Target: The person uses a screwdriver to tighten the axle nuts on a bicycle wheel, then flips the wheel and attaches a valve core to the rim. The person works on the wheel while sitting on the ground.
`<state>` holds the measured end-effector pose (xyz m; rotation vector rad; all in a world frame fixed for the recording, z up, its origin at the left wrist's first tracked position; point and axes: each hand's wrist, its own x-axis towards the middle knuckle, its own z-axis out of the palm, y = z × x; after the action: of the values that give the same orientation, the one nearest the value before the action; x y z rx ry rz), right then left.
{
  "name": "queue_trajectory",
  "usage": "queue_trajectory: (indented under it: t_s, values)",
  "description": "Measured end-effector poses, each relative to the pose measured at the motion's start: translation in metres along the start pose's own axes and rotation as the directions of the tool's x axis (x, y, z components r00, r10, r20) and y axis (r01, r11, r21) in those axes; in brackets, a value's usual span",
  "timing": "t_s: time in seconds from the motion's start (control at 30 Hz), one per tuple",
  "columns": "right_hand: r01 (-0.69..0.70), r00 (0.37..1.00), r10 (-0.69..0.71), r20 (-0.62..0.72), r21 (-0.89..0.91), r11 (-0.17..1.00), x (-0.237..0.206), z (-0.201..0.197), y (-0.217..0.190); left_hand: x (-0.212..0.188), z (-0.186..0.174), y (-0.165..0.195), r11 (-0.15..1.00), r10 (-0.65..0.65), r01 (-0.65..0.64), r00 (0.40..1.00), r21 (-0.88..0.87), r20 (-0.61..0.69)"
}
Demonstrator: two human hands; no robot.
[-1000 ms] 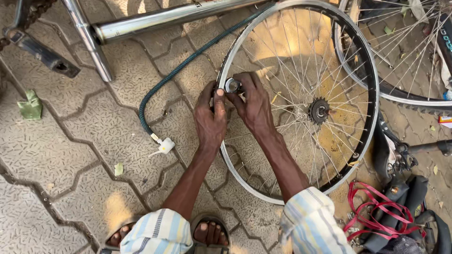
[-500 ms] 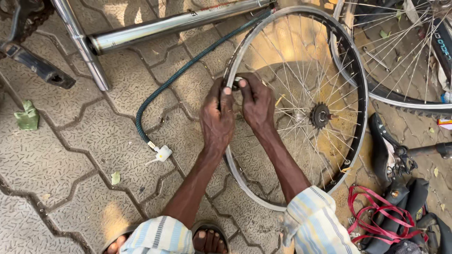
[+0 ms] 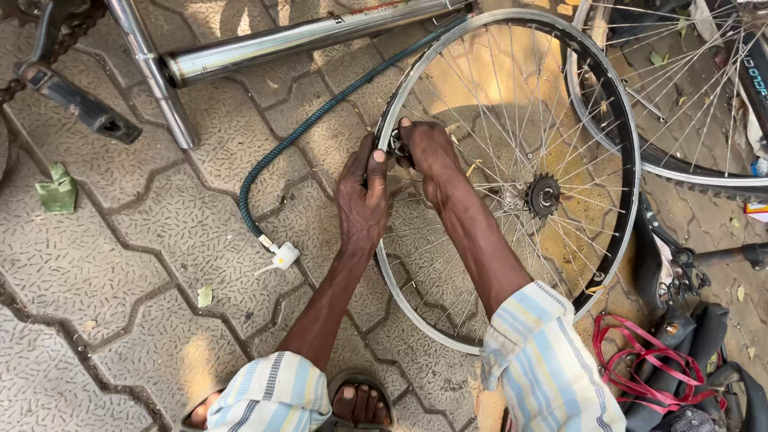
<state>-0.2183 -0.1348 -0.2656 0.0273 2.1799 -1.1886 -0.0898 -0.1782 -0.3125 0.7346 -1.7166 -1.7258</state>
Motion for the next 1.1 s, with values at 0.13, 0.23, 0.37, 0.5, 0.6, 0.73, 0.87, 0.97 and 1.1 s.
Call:
queue_trajectory:
  t_s: [0.13, 0.23, 0.37, 0.5, 0.6, 0.73, 0.87, 0.97, 1.1]
  values:
    - [0.017, 1.0, -0.015, 0.019, -0.081, 0.997, 0.002, -0.004, -0.002, -0.002, 0.0, 0.009, 0.99, -0.076, 0.082, 0.996, -0.113, 0.055]
    - [0.095, 0.995, -0.094, -0.016, 0.108, 0.99, -0.002, -0.003, 0.002, 0.005, 0.0, 0.011, 0.973, -0.125, 0.143, 0.986, -0.18, 0.108]
    - [0.274, 0.923, -0.329, -0.201, -0.259, 0.926, -0.014, 0.002, 0.016, 0.009, 0.004, 0.01, 0.968, 0.036, -0.023, 0.998, -0.25, 0.048]
    - [0.612, 0.735, -0.67, -0.1, -0.326, 0.72, -0.03, -0.007, 0.034, 0.007, 0.006, 0.009, 0.952, -0.039, 0.064, 0.995, -0.298, 0.087]
    - [0.74, 0.602, -0.799, 0.006, -0.379, 0.555, -0.037, -0.017, 0.04, 0.002, 0.002, 0.007, 0.933, -0.023, 0.06, 0.994, -0.355, 0.107]
    - [0.681, 0.614, -0.79, 0.001, -0.507, 0.529, -0.042, -0.026, 0.044, 0.001, 0.004, 0.011, 0.973, -0.057, 0.081, 0.992, -0.214, 0.115]
    - [0.705, 0.38, -0.909, -0.173, -0.582, 0.406, -0.05, -0.027, 0.047, -0.008, 0.008, 0.015, 1.0, -0.028, 0.028, 0.998, -0.011, 0.064]
    - [0.67, 0.296, -0.934, -0.201, -0.653, 0.352, -0.056, -0.031, 0.046, -0.02, 0.004, 0.014, 0.998, -0.039, 0.043, 0.995, -0.043, 0.096]
    - [0.582, 0.607, -0.784, -0.129, -0.599, 0.549, -0.055, -0.03, 0.037, -0.03, -0.001, 0.013, 0.997, -0.075, 0.073, 0.993, 0.025, 0.095]
